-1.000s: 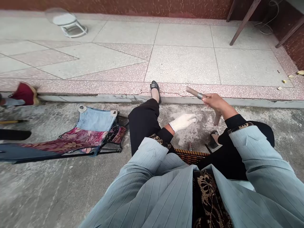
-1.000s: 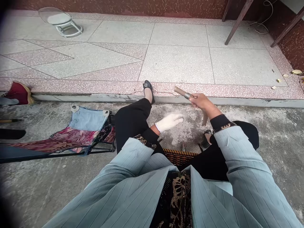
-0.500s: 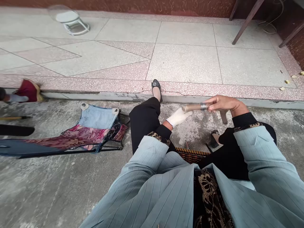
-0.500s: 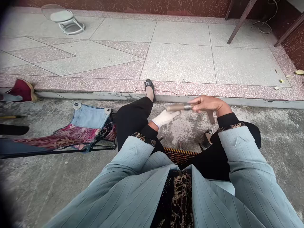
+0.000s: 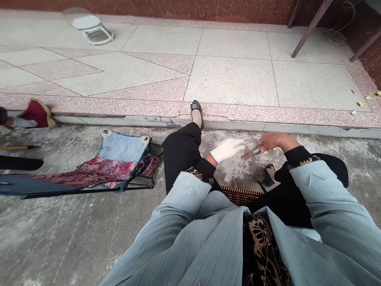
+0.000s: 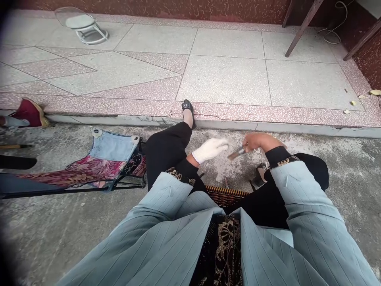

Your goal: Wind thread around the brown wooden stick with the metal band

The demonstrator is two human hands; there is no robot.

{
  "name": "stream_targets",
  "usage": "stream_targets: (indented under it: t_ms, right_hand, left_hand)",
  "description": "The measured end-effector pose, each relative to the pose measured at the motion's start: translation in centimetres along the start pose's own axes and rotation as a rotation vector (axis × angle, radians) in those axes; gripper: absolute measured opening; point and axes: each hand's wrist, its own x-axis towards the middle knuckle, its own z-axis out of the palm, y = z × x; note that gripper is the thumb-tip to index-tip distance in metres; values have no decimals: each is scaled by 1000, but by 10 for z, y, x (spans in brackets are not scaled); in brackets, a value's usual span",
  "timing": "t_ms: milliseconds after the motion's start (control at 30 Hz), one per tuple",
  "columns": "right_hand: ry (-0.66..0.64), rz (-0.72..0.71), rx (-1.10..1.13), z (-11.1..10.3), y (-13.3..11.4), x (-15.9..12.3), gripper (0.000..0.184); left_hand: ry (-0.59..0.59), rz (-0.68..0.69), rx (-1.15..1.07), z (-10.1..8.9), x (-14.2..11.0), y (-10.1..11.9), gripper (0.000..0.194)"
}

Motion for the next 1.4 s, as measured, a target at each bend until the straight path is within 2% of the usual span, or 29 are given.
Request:
stream_targets:
  t_ms: [67, 100, 167, 267, 433, 567, 700, 800, 867, 967, 1033, 1100, 1167, 1233, 1300, 1400]
  right_hand:
    - [-257, -213, 168, 0, 3, -5, 41]
    - [-323, -310, 257, -2, 4, -8, 47]
    - [-340, -446, 405, -6, 5, -15, 56]
    - [-228, -513, 606, -12, 7, -23, 60]
    - [66, -450, 946, -11, 8, -24, 56]
    - [208, -343, 1009, -8, 9, -18, 48]
    - [342, -171, 849, -8, 13, -9, 45]
    - [459, -11, 555, -10, 16, -3, 44]
    - [496, 75, 304, -11, 14, -2, 41]
    - [414, 138, 18, -10, 5, -5, 34]
    - [247, 125, -44, -7, 0, -7, 32]
    - [-2, 45, 14, -5, -3, -9, 34]
    - [-234, -110, 152, -4, -2, -13, 44]
    - [-327, -288, 315, -6, 1, -20, 56]
    - [-236, -434, 494, -10, 5, -28, 64]
    - [156, -489, 779, -14, 9, -36, 63]
  left_hand:
    - [37, -21, -29, -4, 0, -4, 34]
    - [47, -22, -53, -5, 1, -5, 33]
    - [63, -8, -118, -4, 2, -7, 33]
    - [83, 18, -239, 2, 4, -9, 30]
    - [119, -19, -308, 14, 9, -9, 31]
    - [60, 4, -290, 18, 11, -8, 29]
    - [2, 31, -215, 21, 11, -5, 29]
    - [-57, 77, -178, 24, 9, -1, 33]
    - [-57, 90, -151, 23, 8, 2, 35]
    - [-21, 65, -49, 16, 7, 4, 36]
    - [-9, 38, 15, 8, 6, 3, 35]
    - [2, 16, 13, 0, 6, 2, 34]
    - [23, 8, -38, -6, 6, 1, 34]
    - [36, 0, -109, -9, 7, -2, 33]
    - [44, -27, -177, -8, 8, -3, 34]
    - [38, -63, -238, -2, 9, -2, 36]
